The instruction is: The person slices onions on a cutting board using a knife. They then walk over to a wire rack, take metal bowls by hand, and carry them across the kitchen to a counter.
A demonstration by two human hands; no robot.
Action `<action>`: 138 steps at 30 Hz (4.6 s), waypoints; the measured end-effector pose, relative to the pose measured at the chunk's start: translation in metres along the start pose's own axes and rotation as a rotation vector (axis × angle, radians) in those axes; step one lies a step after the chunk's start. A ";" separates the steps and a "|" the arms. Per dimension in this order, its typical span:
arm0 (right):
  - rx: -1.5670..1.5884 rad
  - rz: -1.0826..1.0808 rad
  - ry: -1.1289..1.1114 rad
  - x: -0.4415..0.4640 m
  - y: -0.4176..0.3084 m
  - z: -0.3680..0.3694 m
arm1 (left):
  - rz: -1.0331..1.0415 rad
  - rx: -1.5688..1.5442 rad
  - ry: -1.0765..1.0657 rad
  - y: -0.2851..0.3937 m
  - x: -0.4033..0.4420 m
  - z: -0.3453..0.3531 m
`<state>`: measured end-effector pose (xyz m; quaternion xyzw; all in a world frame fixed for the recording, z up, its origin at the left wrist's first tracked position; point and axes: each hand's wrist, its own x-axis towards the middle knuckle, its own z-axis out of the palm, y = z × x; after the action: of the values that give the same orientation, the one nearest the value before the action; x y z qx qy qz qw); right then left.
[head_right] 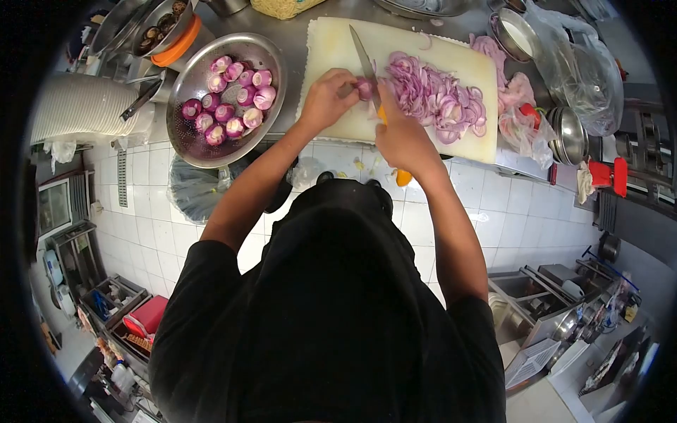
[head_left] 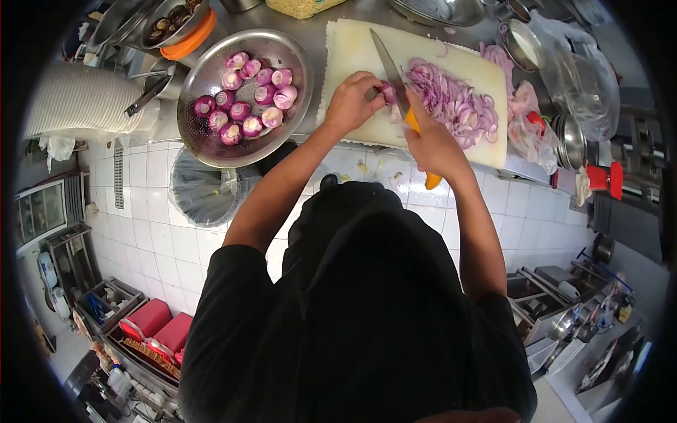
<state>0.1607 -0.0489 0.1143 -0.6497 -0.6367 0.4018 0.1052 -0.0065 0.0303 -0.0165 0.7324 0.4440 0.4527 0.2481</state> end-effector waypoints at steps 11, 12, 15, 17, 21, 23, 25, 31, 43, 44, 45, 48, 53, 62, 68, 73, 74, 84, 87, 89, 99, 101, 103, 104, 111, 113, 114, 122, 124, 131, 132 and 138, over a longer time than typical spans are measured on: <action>-0.086 0.018 -0.012 -0.004 0.013 -0.009 | 0.105 0.107 -0.169 0.004 0.013 -0.009; -0.081 0.038 -0.029 -0.004 0.011 -0.012 | 0.071 0.155 -0.221 0.007 0.017 -0.016; -0.001 0.150 -0.104 -0.010 -0.011 -0.025 | -0.178 0.240 -0.241 0.017 0.023 -0.024; 0.042 0.151 -0.108 -0.012 -0.013 -0.023 | -0.313 0.226 -0.191 0.020 0.020 -0.025; 0.030 0.000 0.011 -0.008 0.016 0.009 | -0.450 0.080 -0.091 0.021 0.012 -0.017; -0.003 -0.037 0.043 -0.007 0.021 0.020 | -0.509 0.014 -0.044 0.025 0.010 -0.012; -0.014 -0.034 0.046 -0.010 0.018 0.023 | -0.540 -0.041 0.021 0.029 0.010 -0.010; -0.015 -0.027 0.070 -0.009 0.015 0.034 | -0.434 -0.191 0.087 0.022 0.004 -0.003; 0.017 -0.088 0.096 0.046 0.022 0.028 | -0.393 -0.266 0.117 0.025 0.000 -0.006; 0.004 -0.076 0.081 0.034 0.016 0.025 | -0.402 -0.288 0.112 0.021 0.000 -0.005; -0.009 -0.065 0.066 0.022 0.010 0.022 | -0.413 -0.310 0.109 0.017 -0.001 -0.003; -0.045 -0.034 0.063 0.004 0.005 0.029 | -0.435 -0.316 0.102 0.018 -0.002 -0.004; -0.098 -0.138 0.235 0.047 0.034 0.069 | -0.414 -0.261 0.105 0.019 0.000 -0.004; 0.124 0.040 0.004 0.002 -0.013 0.013 | -0.419 -0.317 0.097 0.025 0.000 -0.006; -0.052 -0.059 0.159 0.016 0.014 0.058 | -0.416 -0.301 0.102 0.022 -0.001 -0.006; -0.085 -0.290 0.369 0.062 0.036 0.075 | -0.377 -0.262 0.126 0.020 0.000 -0.005; -0.054 -0.220 0.293 0.063 0.040 0.070 | -0.400 -0.306 0.107 0.020 -0.001 -0.003; -0.041 -0.014 0.045 0.002 -0.004 0.032 | -0.412 -0.274 0.062 0.018 0.000 -0.008; -0.128 -0.112 0.177 0.015 0.017 0.058 | -0.409 -0.268 0.078 0.018 0.000 -0.007; -0.135 -0.147 0.227 0.026 0.022 0.068 | -0.422 -0.267 0.081 0.016 -0.001 -0.004; 0.102 0.062 -0.018 0.004 -0.025 0.013 | -0.431 -0.295 0.060 0.018 0.000 -0.007; 0.075 0.089 -0.037 -0.007 -0.028 0.015 | -0.433 -0.266 0.056 0.017 0.000 -0.007; 0.062 0.122 -0.063 -0.011 -0.029 0.017 | -0.432 -0.252 0.061 0.018 0.000 -0.006; 0.041 0.101 -0.047 -0.010 -0.025 0.020 | -0.428 -0.262 0.068 0.017 0.000 -0.005; -0.133 -0.162 0.255 0.041 0.032 0.077 | -0.433 -0.272 0.078 0.016 0.000 -0.005; -0.097 -0.198 0.284 0.060 0.036 0.077 | -0.441 -0.274 0.074 0.015 0.002 -0.005; -0.009 -0.155 0.227 0.065 0.034 0.069 | -0.444 -0.274 0.069 0.015 0.001 -0.004; 0.137 0.083 -0.047 0.002 -0.023 0.007 | -0.403 -0.270 0.085 0.011 0.000 -0.003; 0.127 0.171 -0.110 -0.020 -0.034 0.004 | -0.443 -0.284 0.056 0.018 0.000 -0.007; 0.043 0.077 0.010 -0.010 -0.009 0.035 | -0.446 -0.275 0.079 0.012 -0.001 -0.003; -0.021 -0.008 0.091 -0.002 0.003 0.048 | -0.447 -0.293 0.089 0.007 -0.002 0.001; -0.107 -0.199 0.269 0.058 0.032 0.075 | -0.462 -0.284 0.083 0.020 0.004 -0.008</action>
<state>0.1280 -0.0296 0.0219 -0.6360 -0.6985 0.2645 0.1939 -0.0040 0.0233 0.0044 0.5506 0.5412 0.4712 0.4265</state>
